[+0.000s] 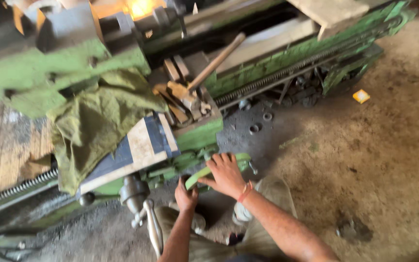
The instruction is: The person operates a metal lathe by turning a green handwheel with both hands to move the carriage. The person continues to rotate the wheel back and forth while seated in front of the machine.
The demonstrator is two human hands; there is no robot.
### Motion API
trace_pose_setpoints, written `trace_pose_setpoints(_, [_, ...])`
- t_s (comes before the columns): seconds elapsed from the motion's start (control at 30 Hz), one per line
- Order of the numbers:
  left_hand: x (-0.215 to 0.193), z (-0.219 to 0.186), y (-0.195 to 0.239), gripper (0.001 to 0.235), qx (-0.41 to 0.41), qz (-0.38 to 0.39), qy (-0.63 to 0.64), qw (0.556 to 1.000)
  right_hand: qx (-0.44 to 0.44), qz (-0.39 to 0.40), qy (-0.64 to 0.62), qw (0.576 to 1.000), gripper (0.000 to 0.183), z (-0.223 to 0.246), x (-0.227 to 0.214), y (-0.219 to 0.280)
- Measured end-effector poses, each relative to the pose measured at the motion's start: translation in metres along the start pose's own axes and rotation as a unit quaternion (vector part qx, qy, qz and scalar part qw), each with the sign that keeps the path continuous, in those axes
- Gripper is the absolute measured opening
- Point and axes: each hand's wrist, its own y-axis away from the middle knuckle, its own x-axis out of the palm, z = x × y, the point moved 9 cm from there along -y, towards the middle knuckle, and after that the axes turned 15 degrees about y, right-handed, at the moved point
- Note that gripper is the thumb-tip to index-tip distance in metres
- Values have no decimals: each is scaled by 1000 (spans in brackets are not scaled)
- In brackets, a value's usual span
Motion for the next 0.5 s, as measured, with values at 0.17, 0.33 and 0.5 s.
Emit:
trace_pose_setpoints(0.17, [2,15,14,32,-66,29,21,997,6,18,-9,1000,60,2,16,9])
trace_pose_setpoints(0.33, [-1,3,6,32,-80,18,19,996,0,5,8,1000,62,3,7,1])
trace_pose_setpoints(0.5, [3,7,1,32,-61,15,37,997,-1,-8,16,1000,63,3,11,1])
